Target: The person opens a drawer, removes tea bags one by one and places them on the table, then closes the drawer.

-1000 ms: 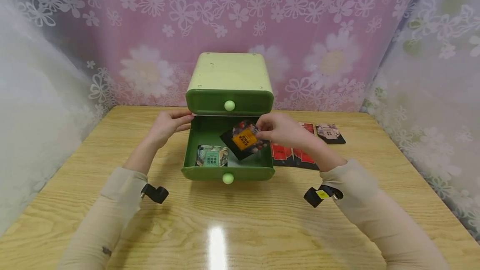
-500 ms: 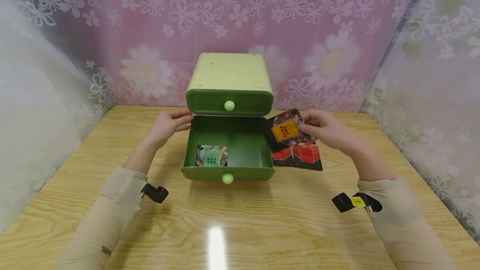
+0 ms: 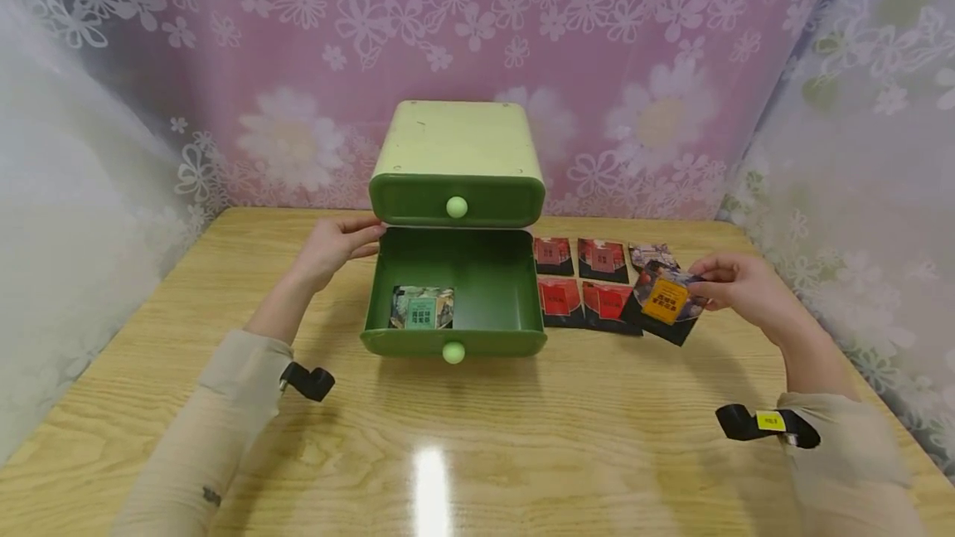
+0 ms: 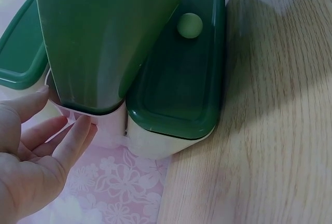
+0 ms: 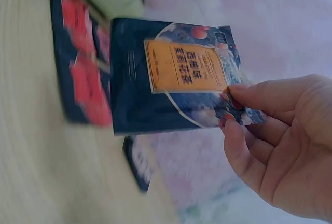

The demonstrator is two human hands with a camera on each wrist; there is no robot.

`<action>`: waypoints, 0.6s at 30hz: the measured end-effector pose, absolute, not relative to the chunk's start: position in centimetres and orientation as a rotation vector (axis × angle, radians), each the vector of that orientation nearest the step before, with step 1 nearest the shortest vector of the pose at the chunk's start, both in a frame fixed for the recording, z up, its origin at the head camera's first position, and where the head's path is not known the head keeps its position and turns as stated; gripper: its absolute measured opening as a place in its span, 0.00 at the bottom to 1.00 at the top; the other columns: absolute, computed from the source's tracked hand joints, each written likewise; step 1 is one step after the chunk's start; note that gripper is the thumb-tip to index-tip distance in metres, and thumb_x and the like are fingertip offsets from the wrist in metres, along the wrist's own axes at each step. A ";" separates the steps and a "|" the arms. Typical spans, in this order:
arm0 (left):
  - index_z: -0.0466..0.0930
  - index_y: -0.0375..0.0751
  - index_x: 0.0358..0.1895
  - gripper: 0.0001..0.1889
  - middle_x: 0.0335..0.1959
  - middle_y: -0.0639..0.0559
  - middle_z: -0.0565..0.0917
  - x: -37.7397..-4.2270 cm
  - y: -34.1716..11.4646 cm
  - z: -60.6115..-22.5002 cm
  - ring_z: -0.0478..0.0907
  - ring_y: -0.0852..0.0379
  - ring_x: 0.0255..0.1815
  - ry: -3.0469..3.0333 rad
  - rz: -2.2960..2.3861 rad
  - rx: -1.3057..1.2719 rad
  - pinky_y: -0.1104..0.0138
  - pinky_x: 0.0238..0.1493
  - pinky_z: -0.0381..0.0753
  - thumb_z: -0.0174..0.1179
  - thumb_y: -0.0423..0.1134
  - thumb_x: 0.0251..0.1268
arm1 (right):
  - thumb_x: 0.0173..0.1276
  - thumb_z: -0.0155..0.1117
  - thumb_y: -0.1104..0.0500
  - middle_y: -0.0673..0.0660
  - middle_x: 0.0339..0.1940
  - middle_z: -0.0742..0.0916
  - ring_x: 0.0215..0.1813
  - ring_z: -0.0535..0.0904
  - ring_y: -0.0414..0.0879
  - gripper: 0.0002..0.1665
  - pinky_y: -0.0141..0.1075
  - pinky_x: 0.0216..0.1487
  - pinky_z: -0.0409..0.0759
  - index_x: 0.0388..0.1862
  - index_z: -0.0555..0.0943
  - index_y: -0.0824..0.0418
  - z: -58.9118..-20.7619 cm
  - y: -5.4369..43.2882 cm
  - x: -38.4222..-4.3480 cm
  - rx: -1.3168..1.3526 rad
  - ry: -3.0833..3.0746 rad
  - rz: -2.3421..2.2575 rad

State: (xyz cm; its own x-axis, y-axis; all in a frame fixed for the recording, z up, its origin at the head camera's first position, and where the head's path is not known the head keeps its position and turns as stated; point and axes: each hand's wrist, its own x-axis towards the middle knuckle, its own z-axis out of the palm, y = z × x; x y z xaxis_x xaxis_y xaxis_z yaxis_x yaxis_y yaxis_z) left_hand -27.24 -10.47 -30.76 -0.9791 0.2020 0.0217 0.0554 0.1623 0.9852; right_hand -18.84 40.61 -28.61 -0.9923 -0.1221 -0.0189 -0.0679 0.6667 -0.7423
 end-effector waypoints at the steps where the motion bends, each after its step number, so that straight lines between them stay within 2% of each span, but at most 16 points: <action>1: 0.69 0.29 0.62 0.22 0.61 0.39 0.72 -27.3 -10.4 -30.8 0.74 0.48 0.57 2.303 1.946 0.255 0.67 0.51 0.80 0.55 0.37 0.68 | 0.70 0.55 0.61 0.42 0.30 0.83 0.32 0.79 0.38 0.09 0.31 0.31 0.82 0.45 0.74 0.66 -29.0 41.2 -18.7 -0.147 2.808 -1.240; 5: 0.68 0.29 0.62 0.23 0.61 0.39 0.71 -27.3 -10.3 -30.7 0.73 0.47 0.58 2.300 1.947 0.255 0.65 0.53 0.79 0.54 0.36 0.68 | 0.70 0.55 0.62 0.43 0.30 0.82 0.32 0.79 0.38 0.05 0.30 0.31 0.82 0.43 0.77 0.58 -30.0 43.2 -18.4 -0.101 2.782 -1.273; 8: 0.68 0.28 0.62 0.22 0.61 0.38 0.71 -27.2 -10.3 -30.6 0.73 0.47 0.58 2.291 1.957 0.256 0.63 0.55 0.77 0.54 0.36 0.68 | 0.70 0.55 0.63 0.44 0.30 0.82 0.31 0.79 0.40 0.07 0.31 0.31 0.82 0.41 0.78 0.51 -30.4 44.2 -18.3 -0.067 2.737 -1.323; 11: 0.68 0.27 0.62 0.22 0.61 0.38 0.71 -27.2 -10.3 -30.6 0.72 0.46 0.58 2.282 1.970 0.255 0.60 0.57 0.76 0.54 0.35 0.68 | 0.70 0.55 0.63 0.44 0.30 0.82 0.31 0.78 0.41 0.08 0.32 0.31 0.83 0.40 0.78 0.49 -30.6 44.9 -18.5 -0.046 2.711 -1.329; 14: 0.68 0.27 0.61 0.22 0.61 0.37 0.71 -27.1 -10.3 -30.5 0.72 0.46 0.59 2.284 1.968 0.266 0.58 0.58 0.75 0.54 0.35 0.68 | 0.71 0.54 0.62 0.43 0.31 0.82 0.30 0.78 0.43 0.06 0.34 0.31 0.83 0.45 0.76 0.60 -30.8 45.4 -18.8 -0.048 2.714 -1.278; 18: 0.68 0.27 0.61 0.22 0.60 0.37 0.71 -27.1 -10.2 -30.5 0.72 0.46 0.59 2.294 1.958 0.277 0.58 0.58 0.75 0.54 0.35 0.68 | 0.71 0.53 0.63 0.47 0.34 0.82 0.31 0.79 0.44 0.19 0.39 0.34 0.85 0.55 0.67 0.76 -30.9 45.6 -19.3 -0.068 2.728 -1.159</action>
